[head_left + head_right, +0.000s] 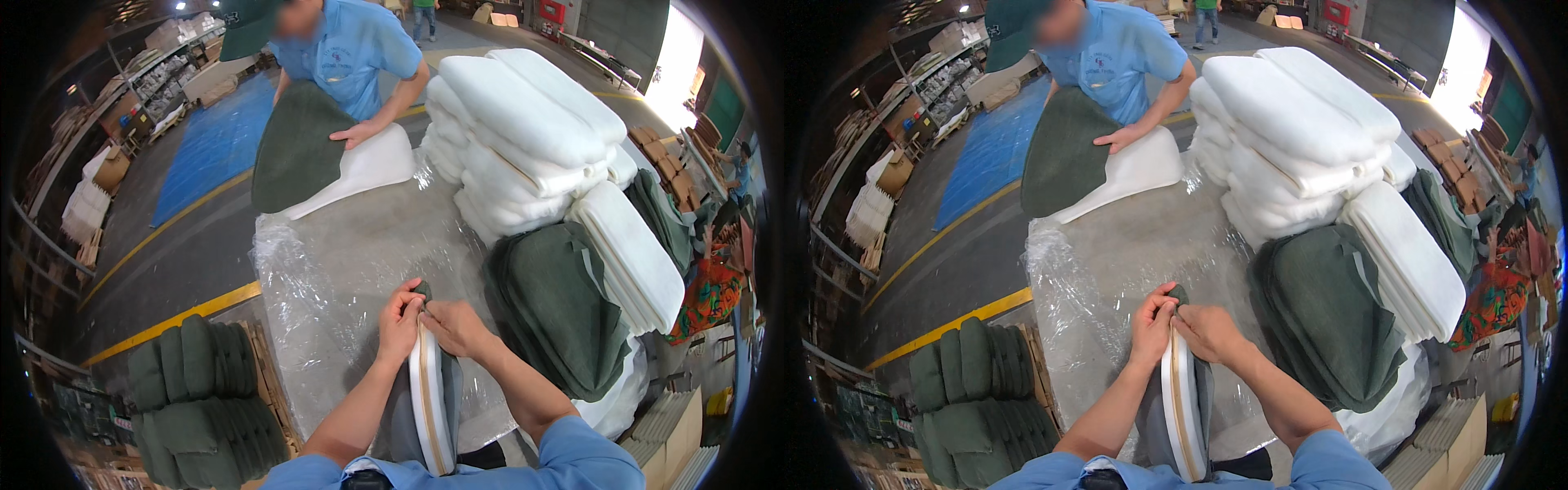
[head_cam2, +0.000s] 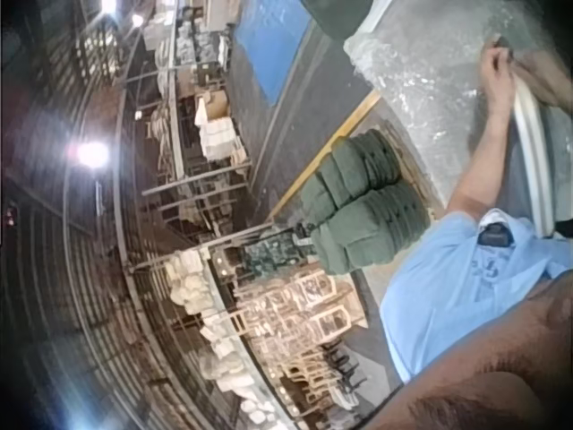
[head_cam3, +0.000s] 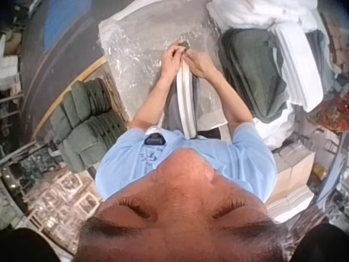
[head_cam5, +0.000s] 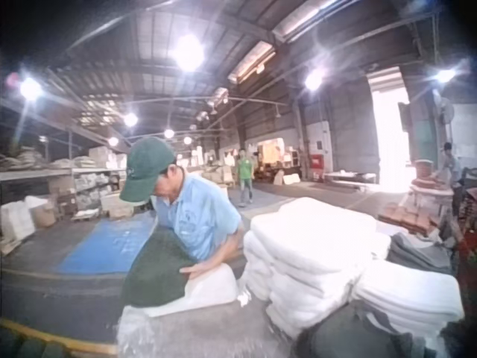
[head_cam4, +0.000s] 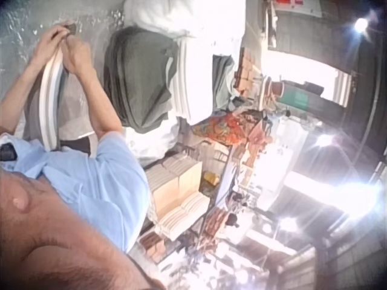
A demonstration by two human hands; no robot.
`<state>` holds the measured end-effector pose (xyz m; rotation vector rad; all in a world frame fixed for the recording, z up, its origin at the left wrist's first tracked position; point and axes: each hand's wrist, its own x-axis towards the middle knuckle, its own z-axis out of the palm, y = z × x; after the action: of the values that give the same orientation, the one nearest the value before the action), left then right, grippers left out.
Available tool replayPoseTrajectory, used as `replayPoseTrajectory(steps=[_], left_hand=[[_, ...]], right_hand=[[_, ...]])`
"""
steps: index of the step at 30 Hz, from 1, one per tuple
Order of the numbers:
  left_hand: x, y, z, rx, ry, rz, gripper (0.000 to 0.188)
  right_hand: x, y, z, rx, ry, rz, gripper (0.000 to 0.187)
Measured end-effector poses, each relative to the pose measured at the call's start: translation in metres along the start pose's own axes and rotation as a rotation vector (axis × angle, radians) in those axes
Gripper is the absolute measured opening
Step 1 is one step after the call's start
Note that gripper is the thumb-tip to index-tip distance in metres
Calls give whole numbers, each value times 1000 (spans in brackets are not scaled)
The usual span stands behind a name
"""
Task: The person inserts white foam cushions into green fabric covers at a work table. They align the foam, pull the cover over it, and smooth the edges before stacking the finished cushions.
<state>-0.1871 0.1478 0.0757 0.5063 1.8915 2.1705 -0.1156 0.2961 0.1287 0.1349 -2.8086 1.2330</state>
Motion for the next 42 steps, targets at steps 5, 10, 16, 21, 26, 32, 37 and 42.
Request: replayPoseTrajectory(steps=[5,10,16,21,26,32,37,42], left_hand=[[-15,6,4,117,71,53,8],[-12,1,-4,240,117,106,7],[-14,2,-7,295,135,143,7],[-33,5,-40,149,214,-173,24],[-123,31,-32,481,167,-211,53],[-186,19,-117,-257,470,-525,42],[-197,19,-118,-499,412,-652,45],[-178,25,-125,-730,120,-478,59]], right_hand=[[-10,7,6,2,-20,-69,32],[19,54,12,623,-24,235,38],[58,52,56,1046,-7,196,41],[69,33,89,847,66,154,60],[17,54,129,573,335,365,74],[-95,34,126,910,-138,847,67],[-123,24,74,1201,-397,755,79],[-122,-55,-4,1154,-201,454,86]])
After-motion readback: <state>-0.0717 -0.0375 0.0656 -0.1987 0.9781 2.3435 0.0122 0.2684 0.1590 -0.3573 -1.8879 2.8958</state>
